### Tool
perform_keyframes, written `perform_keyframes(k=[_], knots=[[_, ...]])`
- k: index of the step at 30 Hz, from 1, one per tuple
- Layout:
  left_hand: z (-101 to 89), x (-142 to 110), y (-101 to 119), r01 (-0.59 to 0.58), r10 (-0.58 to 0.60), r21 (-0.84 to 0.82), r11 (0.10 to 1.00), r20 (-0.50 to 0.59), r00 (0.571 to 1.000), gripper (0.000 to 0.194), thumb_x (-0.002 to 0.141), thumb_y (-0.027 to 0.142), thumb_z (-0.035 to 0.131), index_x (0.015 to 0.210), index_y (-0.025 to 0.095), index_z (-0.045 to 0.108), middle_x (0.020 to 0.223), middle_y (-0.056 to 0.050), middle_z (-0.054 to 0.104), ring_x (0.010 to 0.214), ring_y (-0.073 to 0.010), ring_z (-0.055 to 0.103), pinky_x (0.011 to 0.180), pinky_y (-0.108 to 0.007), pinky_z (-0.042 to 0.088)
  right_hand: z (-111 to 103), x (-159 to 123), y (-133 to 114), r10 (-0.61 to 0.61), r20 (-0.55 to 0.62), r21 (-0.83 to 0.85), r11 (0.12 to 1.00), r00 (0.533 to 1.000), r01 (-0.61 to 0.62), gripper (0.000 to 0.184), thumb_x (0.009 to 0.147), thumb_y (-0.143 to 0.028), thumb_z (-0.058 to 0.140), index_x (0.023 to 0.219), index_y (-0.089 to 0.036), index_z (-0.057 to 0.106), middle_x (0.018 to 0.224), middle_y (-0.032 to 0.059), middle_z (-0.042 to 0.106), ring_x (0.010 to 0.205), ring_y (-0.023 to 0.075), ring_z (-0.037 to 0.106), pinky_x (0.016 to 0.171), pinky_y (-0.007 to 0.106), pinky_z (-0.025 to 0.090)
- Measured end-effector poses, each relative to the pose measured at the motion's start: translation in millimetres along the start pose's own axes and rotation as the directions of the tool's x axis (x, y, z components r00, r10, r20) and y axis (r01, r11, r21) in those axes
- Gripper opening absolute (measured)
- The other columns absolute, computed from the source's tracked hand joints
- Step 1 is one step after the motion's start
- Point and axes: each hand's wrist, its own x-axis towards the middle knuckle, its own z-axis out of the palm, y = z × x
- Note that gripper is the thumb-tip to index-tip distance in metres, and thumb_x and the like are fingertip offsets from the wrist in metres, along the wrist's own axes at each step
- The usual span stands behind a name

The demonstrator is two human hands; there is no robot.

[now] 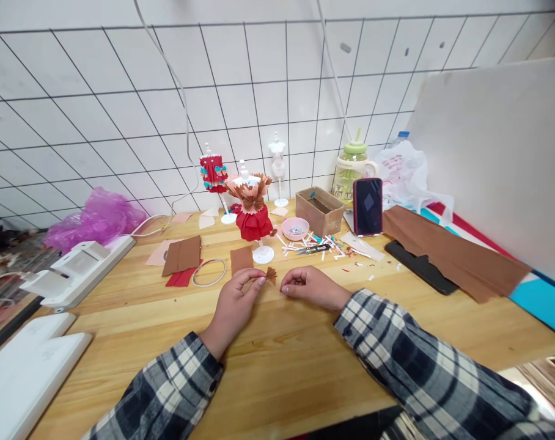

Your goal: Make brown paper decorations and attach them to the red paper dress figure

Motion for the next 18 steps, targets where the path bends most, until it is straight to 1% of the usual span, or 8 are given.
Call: perform_keyframes(k=[2, 3, 5, 7, 10, 14, 16, 18], knots=[[-0.4, -0.6, 1.4, -0.020, 0.020, -0.007, 1.000, 0.001, 1.000, 0.021, 0.084, 0.039, 0.059, 0.089, 0.020, 0.067, 0.096, -0.005, 0.069, 0.092, -0.0192, 0.063, 0.088, -0.032, 0.047, 0.2, -1.2, -2.2, 0.024, -0.015, 0.083, 0.996, 1.000, -0.023, 0.027, 0.068, -0.035, 0.075, 0.084, -0.015, 0.067, 0.077, 0.0014, 0.066, 0.067, 0.0106, 0.056, 0.061, 0.022, 0.045], [-0.8, -0.9, 2.4, -0.030, 0.030, -0.007, 1.000, 0.000, 1.000, 0.020, 0.084, 0.038, 0.059, 0.088, 0.020, 0.067, 0.096, -0.005, 0.069, 0.093, -0.0191, 0.063, 0.089, -0.032, 0.047, 0.3, -2.2, -3.9, 0.051, 0.000, 0.151, 0.987, 0.999, -0.051, 0.031, 0.068, -0.036, 0.075, 0.089, -0.016, 0.066, 0.082, 0.0025, 0.067, 0.069, 0.0111, 0.057, 0.059, 0.022, 0.047], [-1.7, -1.4, 4.4, -0.041, 0.041, -0.005, 0.999, -0.003, 0.999, 0.020, 0.084, 0.038, 0.059, 0.088, 0.020, 0.067, 0.096, -0.005, 0.068, 0.093, -0.0192, 0.062, 0.088, -0.032, 0.047, 1.0, -4.9, -7.9, 0.123, 0.081, 0.292, 0.946, 0.989, -0.142, 0.037, 0.068, -0.038, 0.075, 0.097, -0.017, 0.065, 0.090, 0.0048, 0.069, 0.068, 0.0115, 0.059, 0.053, 0.021, 0.047], [-2.2, -1.7, 5.7, -0.024, 0.024, -0.005, 1.000, 0.001, 1.000, 0.021, 0.084, 0.039, 0.059, 0.088, 0.020, 0.067, 0.094, -0.005, 0.068, 0.091, -0.0196, 0.062, 0.087, -0.033, 0.047, 2.4, -7.7, -11.5, 0.195, 0.150, 0.369, 0.898, 0.969, -0.238, 0.038, 0.068, -0.037, 0.076, 0.098, -0.016, 0.066, 0.089, 0.0057, 0.069, 0.061, 0.0094, 0.058, 0.044, 0.016, 0.042], [-2.0, -2.2, 5.7, 0.022, -0.021, -0.011, 1.000, 0.019, 1.000, 0.023, 0.084, 0.040, 0.058, 0.090, 0.019, 0.066, 0.092, -0.006, 0.069, 0.088, -0.0200, 0.063, 0.085, -0.033, 0.048, 5.7, -10.3, -13.9, 0.273, 0.130, 0.390, 0.870, 0.953, -0.302, 0.031, 0.066, -0.031, 0.078, 0.091, -0.015, 0.068, 0.077, 0.0031, 0.069, 0.052, 0.0053, 0.053, 0.036, 0.012, 0.032], [-1.1, -3.5, 5.8, 0.024, -0.023, -0.022, 0.999, 0.048, 0.999, 0.023, 0.085, 0.039, 0.058, 0.090, 0.018, 0.065, 0.090, -0.006, 0.069, 0.087, -0.0200, 0.063, 0.083, -0.033, 0.048, 8.6, -10.2, -12.7, 0.286, 0.063, 0.386, 0.877, 0.956, -0.287, 0.025, 0.063, -0.028, 0.080, 0.081, -0.015, 0.069, 0.067, 0.0000, 0.065, 0.049, 0.0046, 0.050, 0.035, 0.012, 0.032], [-1.9, -4.1, 8.5, -0.032, 0.033, -0.020, 0.999, 0.063, 0.997, 0.021, 0.086, 0.038, 0.056, 0.089, 0.019, 0.065, 0.090, -0.006, 0.068, 0.087, -0.0194, 0.062, 0.081, -0.032, 0.048, 7.6, -9.6, -11.7, 0.274, 0.055, 0.380, 0.884, 0.960, -0.274, 0.026, 0.060, -0.028, 0.081, 0.079, -0.015, 0.069, 0.067, -0.0004, 0.064, 0.051, 0.0054, 0.051, 0.037, 0.013, 0.036], [-4.5, -4.2, 13.0, -0.138, 0.135, 0.017, 0.990, 0.099, 0.986, 0.018, 0.088, 0.034, 0.055, 0.088, 0.019, 0.064, 0.088, -0.005, 0.067, 0.086, -0.0187, 0.061, 0.080, -0.032, 0.047, 5.0, -9.2, -11.0, 0.260, 0.072, 0.361, 0.893, 0.963, -0.268, 0.028, 0.059, -0.029, 0.081, 0.081, -0.015, 0.070, 0.070, 0.0003, 0.064, 0.055, 0.0070, 0.052, 0.040, 0.015, 0.041]])
